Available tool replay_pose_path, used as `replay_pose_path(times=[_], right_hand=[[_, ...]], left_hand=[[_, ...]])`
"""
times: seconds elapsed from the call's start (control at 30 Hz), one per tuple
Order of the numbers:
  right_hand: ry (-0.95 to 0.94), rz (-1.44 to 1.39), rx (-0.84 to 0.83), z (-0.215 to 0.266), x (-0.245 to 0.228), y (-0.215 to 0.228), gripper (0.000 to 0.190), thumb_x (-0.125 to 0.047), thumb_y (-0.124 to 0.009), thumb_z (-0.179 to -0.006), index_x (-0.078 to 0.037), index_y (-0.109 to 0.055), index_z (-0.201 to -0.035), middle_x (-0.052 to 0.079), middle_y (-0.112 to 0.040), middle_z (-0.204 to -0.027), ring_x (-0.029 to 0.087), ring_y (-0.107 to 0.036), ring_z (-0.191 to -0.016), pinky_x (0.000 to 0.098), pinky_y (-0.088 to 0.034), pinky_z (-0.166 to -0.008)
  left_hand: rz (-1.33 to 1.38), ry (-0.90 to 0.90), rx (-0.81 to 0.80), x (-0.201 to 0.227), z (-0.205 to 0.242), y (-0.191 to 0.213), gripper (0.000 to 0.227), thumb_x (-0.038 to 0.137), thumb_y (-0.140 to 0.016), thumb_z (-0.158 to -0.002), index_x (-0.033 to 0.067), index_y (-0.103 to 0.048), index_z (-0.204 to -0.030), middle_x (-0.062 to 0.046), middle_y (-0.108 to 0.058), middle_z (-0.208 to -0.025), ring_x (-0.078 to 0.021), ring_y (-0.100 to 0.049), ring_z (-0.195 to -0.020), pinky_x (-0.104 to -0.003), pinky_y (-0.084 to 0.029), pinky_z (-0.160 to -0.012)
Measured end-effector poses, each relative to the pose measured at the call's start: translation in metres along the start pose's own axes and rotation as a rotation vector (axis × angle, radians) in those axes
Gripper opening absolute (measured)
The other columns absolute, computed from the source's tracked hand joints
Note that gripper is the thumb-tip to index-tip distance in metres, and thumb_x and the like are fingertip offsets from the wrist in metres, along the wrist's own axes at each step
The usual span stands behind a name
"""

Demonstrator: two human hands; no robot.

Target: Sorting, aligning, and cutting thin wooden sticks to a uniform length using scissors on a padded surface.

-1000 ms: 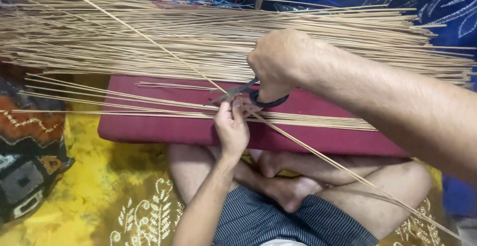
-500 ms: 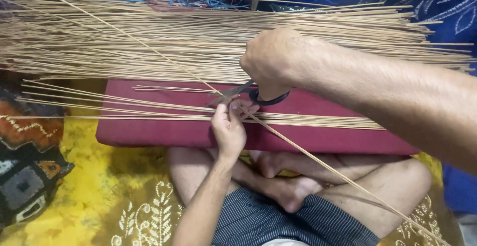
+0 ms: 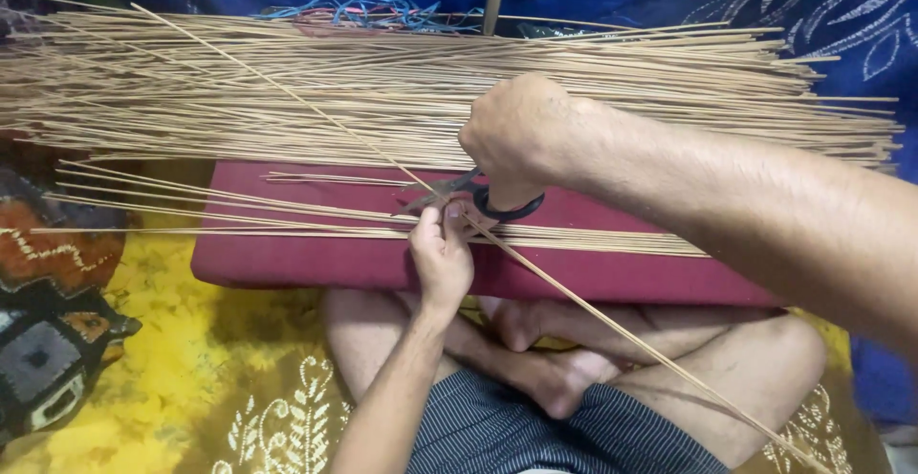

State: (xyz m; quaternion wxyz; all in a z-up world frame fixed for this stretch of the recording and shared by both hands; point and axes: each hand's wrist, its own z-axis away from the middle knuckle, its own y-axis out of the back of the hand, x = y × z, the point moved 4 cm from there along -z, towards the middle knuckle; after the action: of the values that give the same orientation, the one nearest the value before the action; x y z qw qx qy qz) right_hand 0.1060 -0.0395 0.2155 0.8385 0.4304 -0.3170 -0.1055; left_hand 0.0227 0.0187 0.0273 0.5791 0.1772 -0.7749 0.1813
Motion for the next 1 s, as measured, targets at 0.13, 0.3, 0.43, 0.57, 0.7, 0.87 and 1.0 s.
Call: replay_pose_path(times=[0.13,0.3,0.43,0.57,0.7,0.87,1.0], right_hand=[[0.002,0.013,0.001,-0.02,0.008,-0.031,0.019,-0.035,-0.081,-0.066,-0.018,-0.081,-0.074,0.007,-0.072,-0.059,0.024,-0.075,-0.061,0.0377,-0.059,-0.048],[0.056,-0.075,0.093,-0.026,0.018,-0.037,0.036,-0.046,-0.089,-0.071,-0.012,-0.08,-0.078,0.012,-0.074,-0.065,0.029,-0.076,-0.065,0.0432,-0.062,-0.051],[0.036,-0.16,0.139,-0.006,0.042,-0.044,0.037,-0.04,-0.089,-0.073,-0.008,-0.079,-0.087,0.018,-0.075,-0.074,0.037,-0.077,-0.073,0.0509,-0.063,-0.059],[-0.023,-0.291,0.086,0.014,0.045,-0.083,0.034,-0.038,-0.083,-0.079,-0.007,-0.08,-0.093,0.02,-0.077,-0.083,0.039,-0.078,-0.083,0.0505,-0.065,-0.069],[-0.081,-0.466,0.063,0.021,0.05,-0.144,0.046,-0.03,-0.084,-0.081,0.002,-0.074,-0.113,0.029,-0.077,-0.092,0.046,-0.077,-0.093,0.0559,-0.064,-0.079],[-0.201,-0.593,0.053,0.023,0.051,-0.193,0.036,-0.021,-0.084,-0.08,-0.003,-0.076,-0.111,0.026,-0.077,-0.095,0.046,-0.076,-0.094,0.0506,-0.065,-0.079],[-0.277,-0.723,0.218,0.042,0.046,-0.185,0.012,-0.01,-0.077,-0.087,-0.005,-0.081,-0.097,0.02,-0.078,-0.086,0.038,-0.078,-0.085,0.0439,-0.065,-0.073]], left_hand=[[0.243,0.064,-0.037,0.0,0.002,-0.011,0.024,0.003,-0.044,-0.108,-0.0046,-0.066,-0.112,-0.023,-0.077,-0.085,-0.0283,-0.078,-0.075,-0.039,-0.067,-0.066],[0.286,0.025,-0.076,-0.004,0.001,-0.013,0.028,0.0,-0.039,-0.108,-0.0075,-0.061,-0.122,-0.026,-0.076,-0.089,-0.0329,-0.078,-0.077,-0.042,-0.068,-0.067],[0.261,0.002,-0.108,-0.006,0.0,-0.011,0.028,0.001,-0.039,-0.108,-0.0087,-0.06,-0.123,-0.025,-0.076,-0.087,-0.0317,-0.079,-0.074,-0.039,-0.069,-0.064],[0.394,0.017,-0.117,-0.016,0.001,-0.011,0.029,0.004,-0.033,-0.11,-0.0097,-0.054,-0.125,-0.025,-0.072,-0.089,-0.0362,-0.079,-0.078,-0.045,-0.069,-0.069],[0.411,0.015,-0.14,-0.017,0.001,-0.012,0.029,0.005,-0.032,-0.11,-0.0108,-0.051,-0.125,-0.024,-0.071,-0.089,-0.0375,-0.078,-0.08,-0.045,-0.069,-0.069],[0.426,0.05,-0.144,-0.024,0.001,-0.012,0.029,0.006,-0.032,-0.111,-0.0097,-0.051,-0.126,-0.024,-0.07,-0.089,-0.0396,-0.078,-0.082,-0.047,-0.069,-0.07],[0.419,0.081,-0.136,-0.03,0.001,-0.011,0.028,0.008,-0.033,-0.111,-0.0072,-0.05,-0.127,-0.023,-0.07,-0.091,-0.0395,-0.078,-0.086,-0.049,-0.069,-0.075]])
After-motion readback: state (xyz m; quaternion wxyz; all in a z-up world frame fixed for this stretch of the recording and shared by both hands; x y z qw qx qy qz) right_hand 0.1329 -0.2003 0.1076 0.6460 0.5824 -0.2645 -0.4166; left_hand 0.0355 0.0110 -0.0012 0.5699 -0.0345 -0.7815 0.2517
